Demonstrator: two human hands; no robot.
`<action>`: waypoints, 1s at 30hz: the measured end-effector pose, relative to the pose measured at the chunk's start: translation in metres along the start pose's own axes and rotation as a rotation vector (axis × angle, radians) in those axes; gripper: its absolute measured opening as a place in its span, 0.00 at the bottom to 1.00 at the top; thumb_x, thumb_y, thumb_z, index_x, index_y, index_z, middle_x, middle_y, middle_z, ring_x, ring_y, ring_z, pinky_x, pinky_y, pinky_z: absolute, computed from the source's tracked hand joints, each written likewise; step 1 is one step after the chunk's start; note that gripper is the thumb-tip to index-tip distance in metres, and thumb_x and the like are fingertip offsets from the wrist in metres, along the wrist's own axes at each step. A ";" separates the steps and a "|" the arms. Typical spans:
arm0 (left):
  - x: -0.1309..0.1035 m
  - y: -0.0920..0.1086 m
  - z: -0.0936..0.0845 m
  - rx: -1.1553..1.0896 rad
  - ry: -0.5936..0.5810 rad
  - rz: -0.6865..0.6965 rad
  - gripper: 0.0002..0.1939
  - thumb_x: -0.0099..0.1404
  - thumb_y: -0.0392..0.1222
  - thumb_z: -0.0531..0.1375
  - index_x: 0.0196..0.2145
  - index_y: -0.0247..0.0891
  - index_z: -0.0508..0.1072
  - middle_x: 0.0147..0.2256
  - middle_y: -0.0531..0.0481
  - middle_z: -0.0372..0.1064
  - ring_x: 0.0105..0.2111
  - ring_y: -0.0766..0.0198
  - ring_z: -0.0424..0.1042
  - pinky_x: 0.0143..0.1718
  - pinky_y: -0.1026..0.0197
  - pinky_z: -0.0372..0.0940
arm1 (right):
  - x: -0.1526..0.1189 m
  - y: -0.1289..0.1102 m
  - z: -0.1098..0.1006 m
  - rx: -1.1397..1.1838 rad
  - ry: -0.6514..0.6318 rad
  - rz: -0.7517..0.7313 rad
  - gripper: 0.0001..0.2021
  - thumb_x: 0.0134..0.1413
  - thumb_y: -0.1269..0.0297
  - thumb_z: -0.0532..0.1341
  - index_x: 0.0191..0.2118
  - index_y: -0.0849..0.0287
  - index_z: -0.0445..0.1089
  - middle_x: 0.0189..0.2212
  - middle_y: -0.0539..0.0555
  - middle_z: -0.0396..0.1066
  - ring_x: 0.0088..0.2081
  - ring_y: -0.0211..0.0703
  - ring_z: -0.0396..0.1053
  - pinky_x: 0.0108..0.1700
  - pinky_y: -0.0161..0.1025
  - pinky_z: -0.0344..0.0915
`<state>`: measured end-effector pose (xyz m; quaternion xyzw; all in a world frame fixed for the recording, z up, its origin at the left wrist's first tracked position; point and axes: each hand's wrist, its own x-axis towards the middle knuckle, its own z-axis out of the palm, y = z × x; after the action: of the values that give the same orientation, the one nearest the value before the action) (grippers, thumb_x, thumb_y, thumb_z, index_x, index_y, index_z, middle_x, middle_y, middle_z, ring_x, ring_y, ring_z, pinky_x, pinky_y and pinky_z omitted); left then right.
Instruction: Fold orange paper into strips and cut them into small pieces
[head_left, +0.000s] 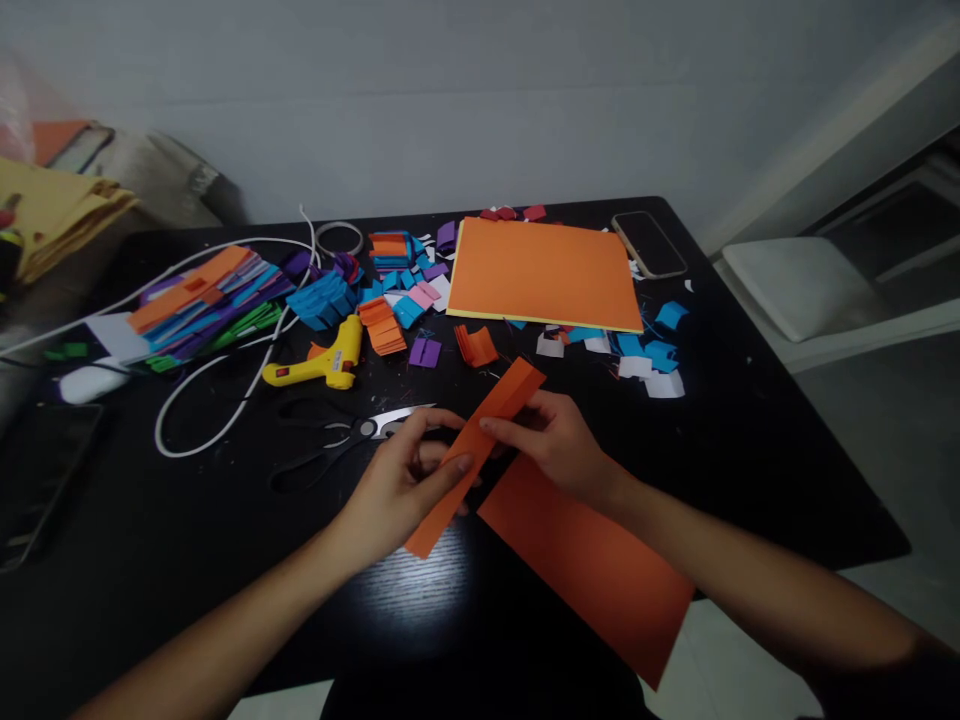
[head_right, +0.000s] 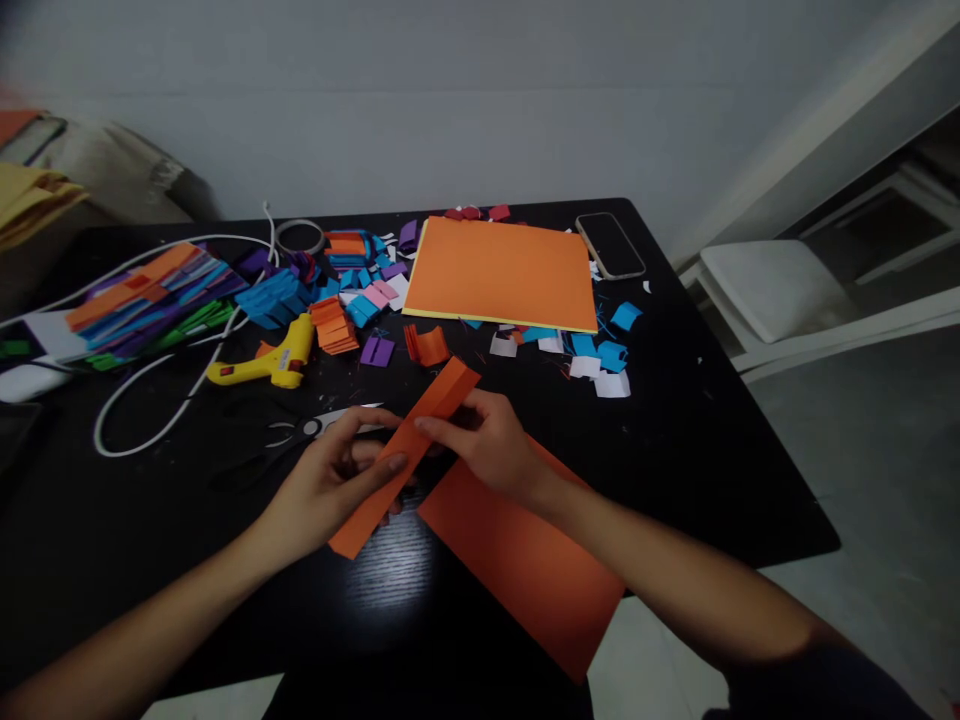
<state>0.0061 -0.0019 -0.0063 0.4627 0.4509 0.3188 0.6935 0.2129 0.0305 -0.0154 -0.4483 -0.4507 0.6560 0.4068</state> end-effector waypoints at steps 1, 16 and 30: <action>-0.001 0.000 0.000 0.000 -0.003 0.007 0.23 0.70 0.50 0.67 0.56 0.44 0.63 0.30 0.55 0.78 0.23 0.63 0.78 0.26 0.62 0.74 | 0.001 0.000 -0.001 0.002 0.011 0.006 0.14 0.50 0.55 0.77 0.35 0.58 0.80 0.30 0.51 0.81 0.30 0.41 0.77 0.35 0.39 0.76; -0.008 0.011 -0.005 0.212 -0.200 0.118 0.15 0.67 0.41 0.69 0.50 0.39 0.82 0.35 0.45 0.83 0.33 0.57 0.83 0.33 0.59 0.79 | 0.003 0.002 -0.006 -0.001 0.123 -0.073 0.39 0.58 0.56 0.73 0.70 0.46 0.56 0.53 0.56 0.77 0.51 0.50 0.79 0.52 0.49 0.78; -0.017 0.026 -0.017 0.408 -0.241 0.387 0.19 0.72 0.38 0.63 0.59 0.46 0.79 0.54 0.42 0.81 0.53 0.51 0.81 0.54 0.53 0.75 | -0.014 0.007 -0.003 -0.621 -0.130 -0.709 0.18 0.71 0.61 0.60 0.62 0.51 0.73 0.54 0.58 0.81 0.56 0.52 0.77 0.61 0.52 0.71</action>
<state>-0.0165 -0.0013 0.0211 0.7041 0.3236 0.2906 0.5613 0.2187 0.0167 -0.0200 -0.3251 -0.7753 0.3376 0.4234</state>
